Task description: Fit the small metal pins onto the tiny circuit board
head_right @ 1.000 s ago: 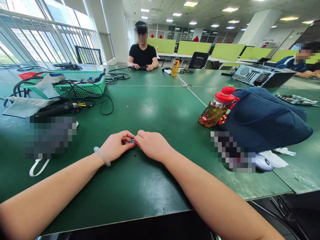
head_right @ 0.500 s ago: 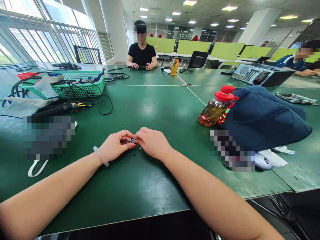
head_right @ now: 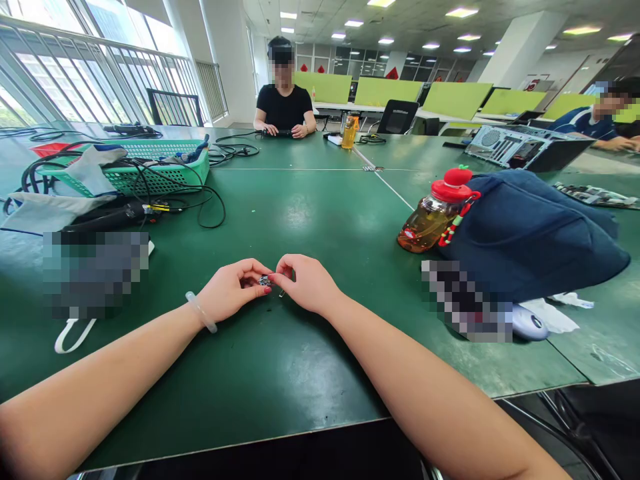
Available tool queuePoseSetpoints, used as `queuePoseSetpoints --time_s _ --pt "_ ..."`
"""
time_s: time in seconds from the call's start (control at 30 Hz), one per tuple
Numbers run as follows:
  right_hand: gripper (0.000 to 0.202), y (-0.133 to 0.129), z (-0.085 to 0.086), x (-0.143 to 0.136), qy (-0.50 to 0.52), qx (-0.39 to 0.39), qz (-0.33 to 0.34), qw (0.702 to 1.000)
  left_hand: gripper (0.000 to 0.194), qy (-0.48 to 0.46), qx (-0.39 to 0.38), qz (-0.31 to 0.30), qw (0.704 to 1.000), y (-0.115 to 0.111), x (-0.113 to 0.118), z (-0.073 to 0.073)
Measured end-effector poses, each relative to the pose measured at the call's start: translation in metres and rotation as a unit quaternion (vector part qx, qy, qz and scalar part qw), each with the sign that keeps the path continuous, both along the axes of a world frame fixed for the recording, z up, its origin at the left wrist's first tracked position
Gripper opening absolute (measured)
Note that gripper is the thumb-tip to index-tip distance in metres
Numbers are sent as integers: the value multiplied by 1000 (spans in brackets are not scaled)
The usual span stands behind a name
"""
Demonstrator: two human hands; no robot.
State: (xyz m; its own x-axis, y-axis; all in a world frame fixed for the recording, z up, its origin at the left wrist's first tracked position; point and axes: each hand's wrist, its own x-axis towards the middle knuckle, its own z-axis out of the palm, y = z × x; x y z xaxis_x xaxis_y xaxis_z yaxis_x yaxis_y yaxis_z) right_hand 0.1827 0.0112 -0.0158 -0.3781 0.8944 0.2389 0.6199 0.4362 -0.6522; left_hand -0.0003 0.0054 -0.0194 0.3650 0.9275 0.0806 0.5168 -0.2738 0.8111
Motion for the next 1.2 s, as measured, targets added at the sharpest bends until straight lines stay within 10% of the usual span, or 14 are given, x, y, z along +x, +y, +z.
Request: queuePoseSetpoints --time_s 0.33,0.67,1.2 --pt "3 -7 0 0 -137 -11 189 972 23 36 -6 95 995 7 -5 -2" --pt "9 -2 1 2 -79 72 16 994 25 -1 2 84 996 2 -2 3" --pt "10 -7 4 0 -39 102 -17 994 29 -58 2 67 996 0 1 5"
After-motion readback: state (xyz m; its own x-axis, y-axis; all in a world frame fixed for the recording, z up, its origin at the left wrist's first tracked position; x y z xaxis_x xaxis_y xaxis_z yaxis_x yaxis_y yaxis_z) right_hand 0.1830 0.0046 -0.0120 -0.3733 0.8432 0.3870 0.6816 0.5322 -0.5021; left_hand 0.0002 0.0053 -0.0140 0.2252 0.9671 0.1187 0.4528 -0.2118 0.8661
